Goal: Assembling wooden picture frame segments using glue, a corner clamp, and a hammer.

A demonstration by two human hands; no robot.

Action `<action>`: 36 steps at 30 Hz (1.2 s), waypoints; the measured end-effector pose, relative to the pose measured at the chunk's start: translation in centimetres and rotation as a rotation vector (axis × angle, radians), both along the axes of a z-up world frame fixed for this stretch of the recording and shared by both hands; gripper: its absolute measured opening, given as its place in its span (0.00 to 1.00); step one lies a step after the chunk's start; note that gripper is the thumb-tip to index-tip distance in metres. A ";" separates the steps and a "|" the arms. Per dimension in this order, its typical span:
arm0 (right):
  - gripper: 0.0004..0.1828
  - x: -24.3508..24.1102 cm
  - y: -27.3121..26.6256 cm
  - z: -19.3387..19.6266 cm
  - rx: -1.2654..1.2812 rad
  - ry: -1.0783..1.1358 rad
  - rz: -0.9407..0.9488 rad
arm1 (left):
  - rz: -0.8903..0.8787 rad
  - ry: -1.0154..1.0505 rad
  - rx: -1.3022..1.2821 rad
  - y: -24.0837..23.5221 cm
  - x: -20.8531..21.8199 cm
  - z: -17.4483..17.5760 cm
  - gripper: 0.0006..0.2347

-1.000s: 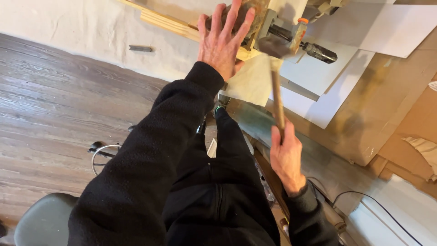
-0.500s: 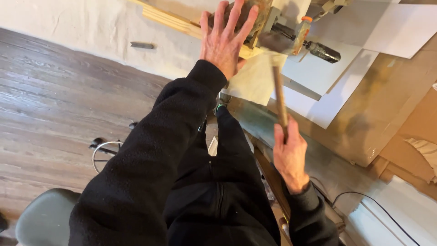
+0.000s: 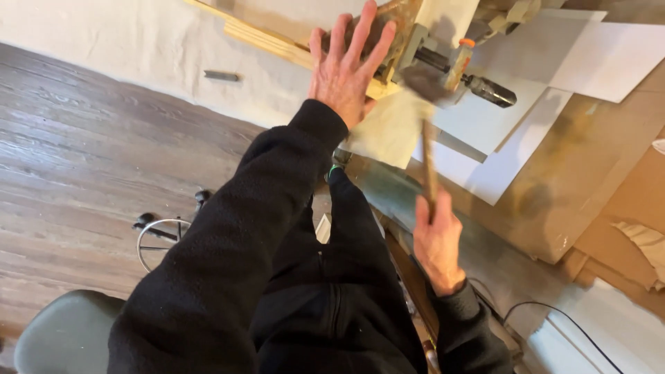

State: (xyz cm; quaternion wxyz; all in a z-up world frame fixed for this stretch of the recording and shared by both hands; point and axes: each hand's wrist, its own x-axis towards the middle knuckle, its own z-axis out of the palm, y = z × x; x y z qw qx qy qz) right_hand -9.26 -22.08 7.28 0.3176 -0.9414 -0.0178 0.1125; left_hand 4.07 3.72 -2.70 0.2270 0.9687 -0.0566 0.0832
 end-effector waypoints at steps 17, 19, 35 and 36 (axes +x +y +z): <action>0.16 -0.4 1.0 3.2 0.032 -0.027 -0.045 | -0.009 -0.033 0.004 0.0 -0.6 0.1 0.53; 0.14 0.0 -0.2 0.7 -0.008 0.032 -0.035 | -0.011 0.019 0.029 -0.1 -0.4 0.4 0.53; 0.21 25.9 -7.6 1.7 -0.148 -0.190 0.289 | 0.041 0.181 -0.127 -0.3 -0.5 4.7 0.53; 0.21 28.7 -7.4 0.6 -0.143 -0.189 0.300 | 0.052 0.182 -0.124 -0.2 -1.1 5.8 0.53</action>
